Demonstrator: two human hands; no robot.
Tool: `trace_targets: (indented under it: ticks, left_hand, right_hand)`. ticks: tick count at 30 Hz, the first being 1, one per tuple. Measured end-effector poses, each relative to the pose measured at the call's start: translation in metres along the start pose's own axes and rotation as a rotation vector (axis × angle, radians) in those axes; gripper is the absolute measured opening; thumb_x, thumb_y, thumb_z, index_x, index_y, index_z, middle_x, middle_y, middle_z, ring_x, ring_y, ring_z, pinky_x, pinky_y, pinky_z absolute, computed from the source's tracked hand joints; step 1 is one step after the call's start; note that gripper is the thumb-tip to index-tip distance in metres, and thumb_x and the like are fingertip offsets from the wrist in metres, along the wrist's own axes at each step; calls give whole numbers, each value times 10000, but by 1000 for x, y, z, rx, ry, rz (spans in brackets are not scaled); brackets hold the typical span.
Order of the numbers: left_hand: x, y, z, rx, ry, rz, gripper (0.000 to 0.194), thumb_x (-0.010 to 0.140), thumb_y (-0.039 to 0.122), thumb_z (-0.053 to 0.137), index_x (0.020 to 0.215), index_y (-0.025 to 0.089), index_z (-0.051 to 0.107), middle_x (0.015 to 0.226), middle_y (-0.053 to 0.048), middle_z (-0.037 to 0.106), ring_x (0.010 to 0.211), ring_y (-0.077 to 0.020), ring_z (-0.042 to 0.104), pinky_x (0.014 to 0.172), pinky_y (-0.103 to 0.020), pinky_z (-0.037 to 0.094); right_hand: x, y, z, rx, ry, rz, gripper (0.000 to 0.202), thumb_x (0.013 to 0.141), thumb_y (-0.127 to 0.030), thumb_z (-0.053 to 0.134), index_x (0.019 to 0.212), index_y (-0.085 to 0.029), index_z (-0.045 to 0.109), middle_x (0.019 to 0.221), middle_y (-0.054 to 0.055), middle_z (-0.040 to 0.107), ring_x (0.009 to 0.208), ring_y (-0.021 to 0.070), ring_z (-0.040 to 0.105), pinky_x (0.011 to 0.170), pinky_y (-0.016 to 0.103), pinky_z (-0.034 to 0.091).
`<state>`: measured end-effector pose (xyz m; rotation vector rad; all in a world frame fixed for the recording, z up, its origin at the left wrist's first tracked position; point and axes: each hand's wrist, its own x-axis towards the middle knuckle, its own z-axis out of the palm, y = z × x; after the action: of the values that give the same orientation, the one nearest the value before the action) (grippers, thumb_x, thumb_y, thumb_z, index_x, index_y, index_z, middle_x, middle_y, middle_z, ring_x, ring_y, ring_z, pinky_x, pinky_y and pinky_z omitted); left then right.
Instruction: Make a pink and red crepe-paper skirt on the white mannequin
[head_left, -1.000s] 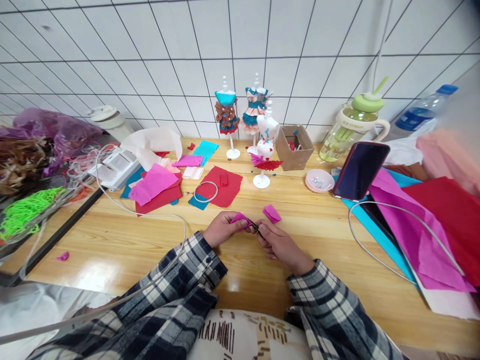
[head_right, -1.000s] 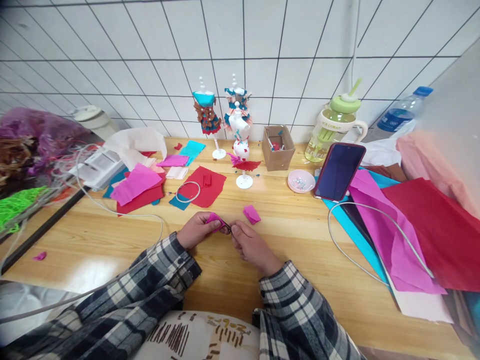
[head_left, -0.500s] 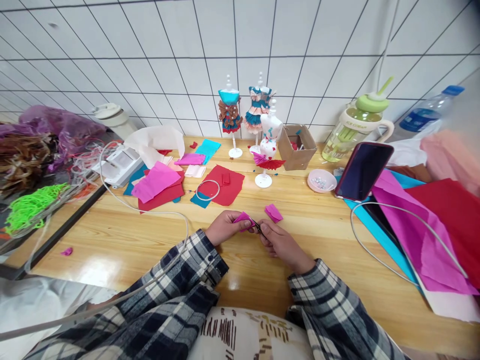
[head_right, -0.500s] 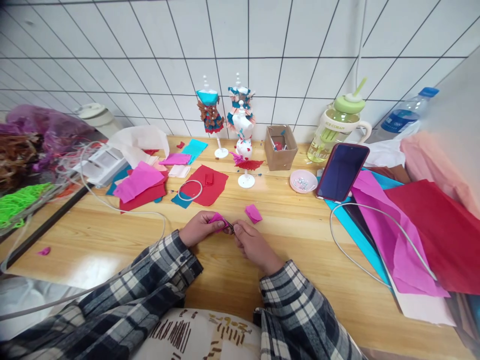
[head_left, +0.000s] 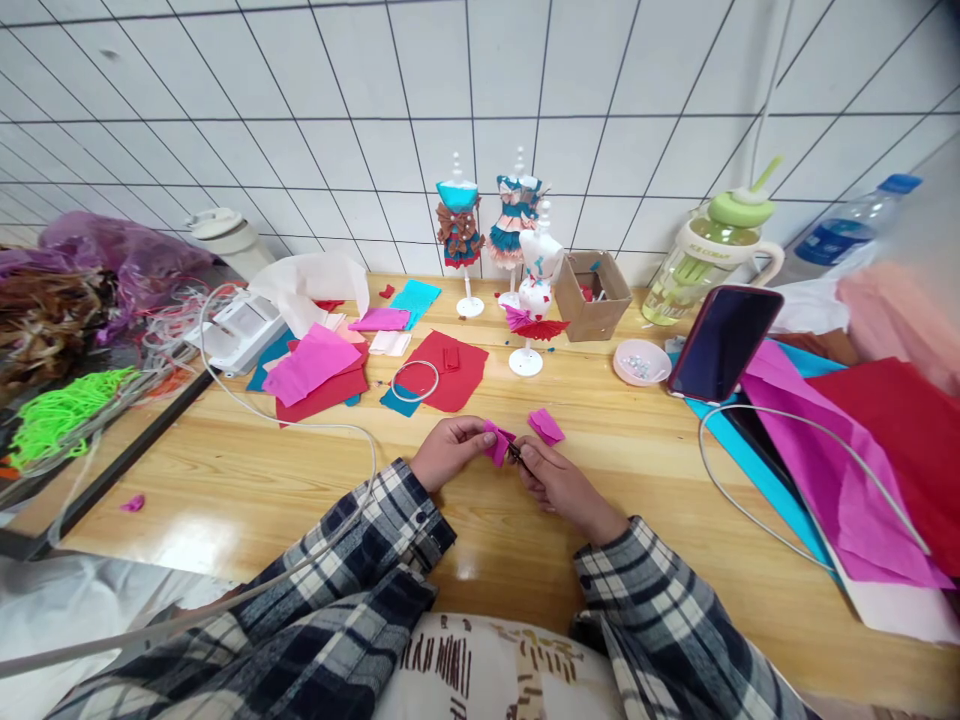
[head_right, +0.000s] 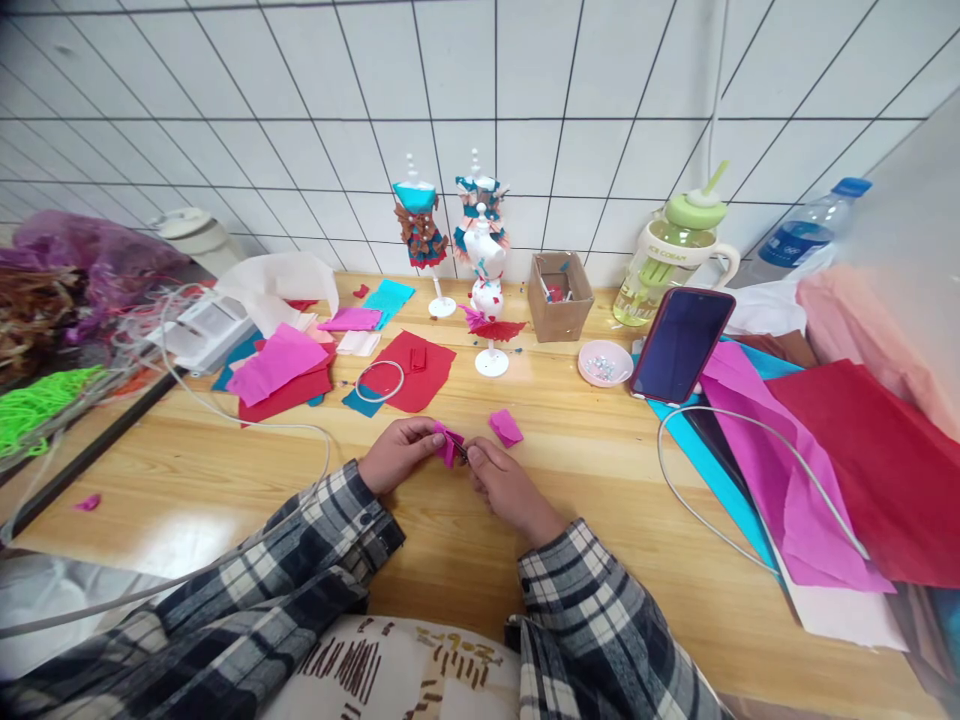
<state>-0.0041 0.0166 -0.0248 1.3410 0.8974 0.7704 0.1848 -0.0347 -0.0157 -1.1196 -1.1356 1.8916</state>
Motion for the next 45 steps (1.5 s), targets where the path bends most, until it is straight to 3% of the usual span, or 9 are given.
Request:
trace_targets:
  ticks: [9, 17, 30, 39, 45]
  left_hand:
    - [-1, 1, 3, 49, 71, -1, 307, 753, 401, 709, 864, 115, 732, 841, -69, 730, 766, -171, 641, 735, -266, 499]
    - [-1, 1, 3, 170, 38, 41, 277, 764, 386, 696, 844, 124, 737, 816, -57, 711, 768, -164, 631, 736, -257, 493]
    - [0, -1, 5, 157, -9, -19, 238, 733, 357, 722, 761, 120, 723, 713, -32, 672, 675, -134, 602, 657, -237, 467]
    - [1, -1, 5, 125, -43, -40, 275, 721, 398, 731, 753, 125, 718, 688, -23, 660, 646, -127, 593, 633, -232, 464]
    - [-1, -3, 5, 128, 1, -25, 279, 730, 395, 728, 783, 122, 723, 742, -43, 684, 693, -143, 612, 668, -248, 477]
  right_hand:
    - [-6, -4, -12, -138, -9, -34, 417, 861, -660, 409, 882, -247, 463, 546, -61, 476, 372, 83, 326, 342, 216, 246]
    - [-3, 3, -5, -114, 43, -21, 384, 879, -621, 404, 980, -252, 437, 571, -72, 448, 414, 97, 365, 313, 198, 334]
    - [-2, -2, 5, 81, 79, 35, 398, 808, -597, 507, 979, -263, 375, 518, -131, 305, 392, 54, 162, 333, 142, 131]
    - [-2, -1, 5, 50, 109, 42, 366, 812, -556, 519, 978, -257, 390, 513, -128, 303, 394, 56, 180, 356, 159, 125]
    - [-4, -3, 4, 103, 85, 84, 416, 795, -601, 528, 999, -267, 386, 518, -133, 308, 388, 49, 140, 349, 155, 113]
